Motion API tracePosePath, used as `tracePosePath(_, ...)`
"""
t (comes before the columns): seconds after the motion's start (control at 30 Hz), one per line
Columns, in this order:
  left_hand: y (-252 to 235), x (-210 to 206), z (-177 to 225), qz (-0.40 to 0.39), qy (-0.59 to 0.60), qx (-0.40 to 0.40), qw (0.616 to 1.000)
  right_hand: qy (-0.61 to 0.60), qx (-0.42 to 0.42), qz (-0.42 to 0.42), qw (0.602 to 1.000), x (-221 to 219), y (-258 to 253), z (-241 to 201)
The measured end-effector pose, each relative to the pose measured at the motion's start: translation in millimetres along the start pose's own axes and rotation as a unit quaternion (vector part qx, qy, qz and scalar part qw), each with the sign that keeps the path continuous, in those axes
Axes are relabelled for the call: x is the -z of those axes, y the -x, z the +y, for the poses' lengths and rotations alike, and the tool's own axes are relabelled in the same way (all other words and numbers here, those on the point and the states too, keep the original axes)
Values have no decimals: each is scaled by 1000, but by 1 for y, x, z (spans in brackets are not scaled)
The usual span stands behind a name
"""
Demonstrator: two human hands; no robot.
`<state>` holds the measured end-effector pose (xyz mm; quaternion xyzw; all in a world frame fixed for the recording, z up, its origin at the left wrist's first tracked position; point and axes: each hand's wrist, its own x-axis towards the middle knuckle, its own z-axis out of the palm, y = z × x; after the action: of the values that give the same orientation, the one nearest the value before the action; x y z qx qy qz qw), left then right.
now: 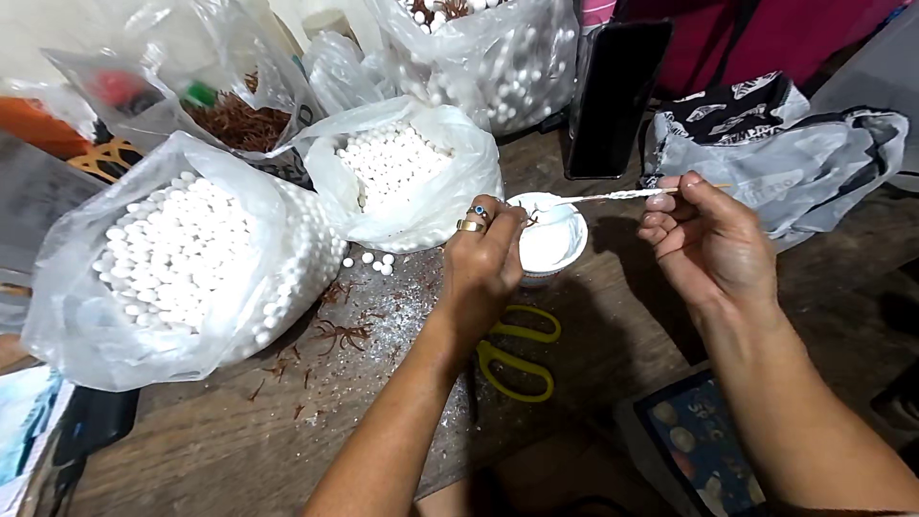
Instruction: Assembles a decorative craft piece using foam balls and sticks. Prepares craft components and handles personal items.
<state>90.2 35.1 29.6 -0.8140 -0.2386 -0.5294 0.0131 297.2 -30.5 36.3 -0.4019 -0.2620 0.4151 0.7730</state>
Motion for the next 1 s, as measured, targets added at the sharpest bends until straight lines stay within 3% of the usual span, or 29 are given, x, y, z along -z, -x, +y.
tracePosePath(0.33, 0, 0, -1, -1, -10, -2, 1000, 13, -5, -7, 1000, 4, 0, 1)
tracePosePath(0.57, -1, 2, -2, -2, 16, 17, 1000, -20, -58, 10, 998, 4, 0, -8)
tracePosePath(0.7, 3, 8, -4, -10, 89, 95, 991, -21, -44, 14, 999, 6, -1, -10)
tracePosePath(0.87, 12, 24, -8, 2, 230, 217, 949, 67, 44, -22, 997, 6, 1, -8)
tracePosePath(1.0, 17, 33, -9, 14, 272, 238, 932, 80, 55, -26, 995, -2, 4, -8)
